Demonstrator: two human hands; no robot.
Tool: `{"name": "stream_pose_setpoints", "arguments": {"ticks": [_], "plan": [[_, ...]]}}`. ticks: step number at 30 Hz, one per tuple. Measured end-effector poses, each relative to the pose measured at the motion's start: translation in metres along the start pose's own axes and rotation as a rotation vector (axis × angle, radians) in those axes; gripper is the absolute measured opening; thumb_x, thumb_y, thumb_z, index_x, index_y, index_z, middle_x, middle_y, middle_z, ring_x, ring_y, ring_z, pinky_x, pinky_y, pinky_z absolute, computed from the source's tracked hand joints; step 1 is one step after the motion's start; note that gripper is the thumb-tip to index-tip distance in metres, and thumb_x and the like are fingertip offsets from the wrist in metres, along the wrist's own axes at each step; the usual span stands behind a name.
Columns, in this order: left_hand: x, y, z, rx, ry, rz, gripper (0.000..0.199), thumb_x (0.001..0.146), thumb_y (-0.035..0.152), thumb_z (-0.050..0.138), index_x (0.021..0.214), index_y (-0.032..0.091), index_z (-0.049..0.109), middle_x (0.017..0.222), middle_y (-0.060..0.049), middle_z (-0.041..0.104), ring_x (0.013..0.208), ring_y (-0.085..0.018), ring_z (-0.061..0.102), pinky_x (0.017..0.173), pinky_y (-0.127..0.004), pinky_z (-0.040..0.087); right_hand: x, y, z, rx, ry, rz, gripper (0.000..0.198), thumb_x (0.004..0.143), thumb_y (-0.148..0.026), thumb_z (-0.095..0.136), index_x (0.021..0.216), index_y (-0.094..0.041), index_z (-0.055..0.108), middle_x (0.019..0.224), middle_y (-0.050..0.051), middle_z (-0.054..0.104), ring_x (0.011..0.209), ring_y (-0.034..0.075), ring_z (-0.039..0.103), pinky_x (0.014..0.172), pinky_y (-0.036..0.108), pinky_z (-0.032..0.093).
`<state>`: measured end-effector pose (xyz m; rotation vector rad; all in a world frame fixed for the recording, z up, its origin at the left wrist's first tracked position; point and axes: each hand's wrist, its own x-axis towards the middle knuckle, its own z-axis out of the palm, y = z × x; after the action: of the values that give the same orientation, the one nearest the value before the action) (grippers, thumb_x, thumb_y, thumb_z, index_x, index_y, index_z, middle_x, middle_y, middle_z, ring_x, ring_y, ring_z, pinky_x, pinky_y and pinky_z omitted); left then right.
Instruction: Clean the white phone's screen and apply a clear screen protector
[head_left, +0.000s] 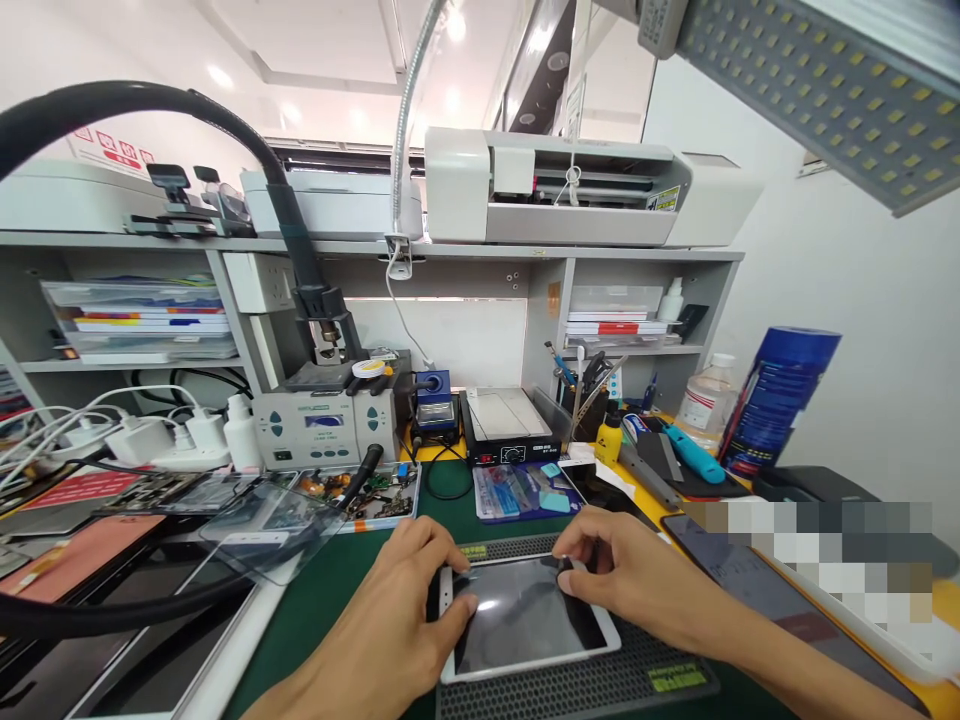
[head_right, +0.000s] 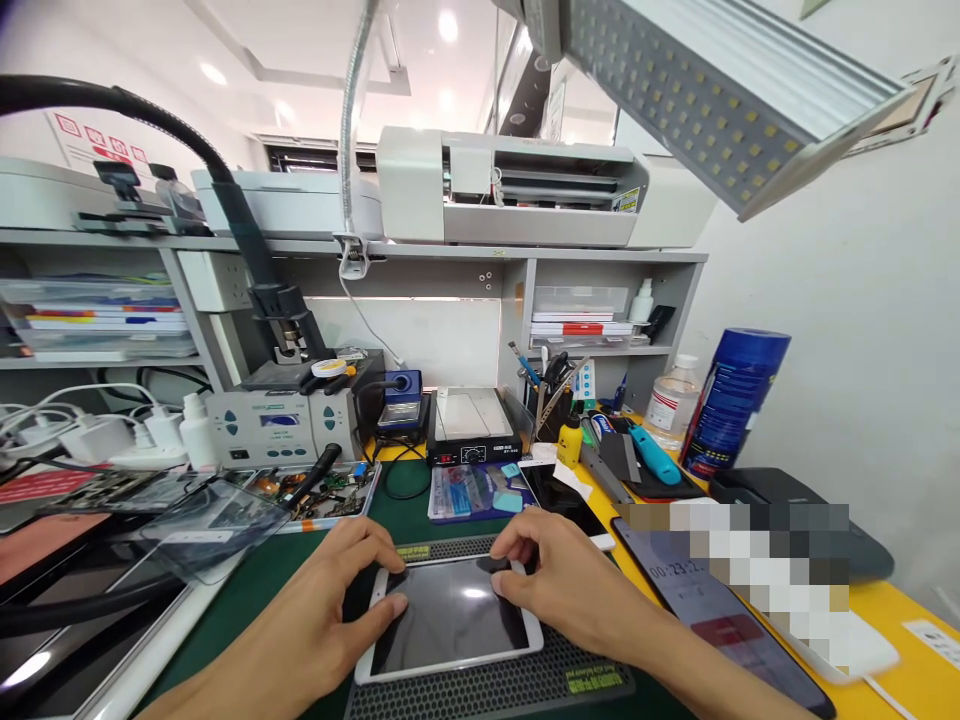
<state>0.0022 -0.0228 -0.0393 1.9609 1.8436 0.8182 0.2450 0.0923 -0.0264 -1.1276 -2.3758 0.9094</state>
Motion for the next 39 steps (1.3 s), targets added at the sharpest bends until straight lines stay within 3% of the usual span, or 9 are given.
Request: {"name": "stream_pose_setpoints", "arguments": {"ticks": [24, 31, 39], "plan": [[-0.0002, -0.0040, 0.0019, 0.032, 0.016, 0.052, 0.009, 0.088, 0.027, 0.056, 0.096, 0.024, 0.058, 0.111, -0.006, 0.056, 0.105, -0.027, 0.055, 0.098, -0.046, 0.043, 0.0007, 0.0045, 0.0034, -0.026, 0.043, -0.024, 0.013, 0.075, -0.025, 0.067, 0.088, -0.023, 0.068, 0.092, 0.001, 0.060, 0.083, 0.018, 0.056, 0.072, 0.027, 0.042], [0.0000, -0.0039, 0.0009, 0.020, 0.039, 0.061, 0.008, 0.087, 0.028, 0.057, 0.094, 0.024, 0.060, 0.109, -0.007, 0.057, 0.101, -0.026, 0.057, 0.089, -0.041, 0.048, 0.0014, 0.0048, 0.0030, -0.016, 0.029, -0.015, 0.014, 0.076, -0.029, 0.067, 0.089, -0.023, 0.067, 0.094, 0.002, 0.060, 0.085, 0.019, 0.057, 0.072, 0.027, 0.042], [0.0008, -0.0037, 0.0006, 0.053, 0.013, 0.051, 0.009, 0.088, 0.029, 0.056, 0.095, 0.024, 0.059, 0.111, -0.007, 0.055, 0.105, -0.027, 0.054, 0.093, -0.044, 0.046, 0.0015, 0.0101, 0.0053, -0.027, 0.034, -0.015, 0.015, 0.078, -0.031, 0.067, 0.090, -0.024, 0.067, 0.095, 0.002, 0.060, 0.085, 0.019, 0.057, 0.073, 0.028, 0.043]]}}
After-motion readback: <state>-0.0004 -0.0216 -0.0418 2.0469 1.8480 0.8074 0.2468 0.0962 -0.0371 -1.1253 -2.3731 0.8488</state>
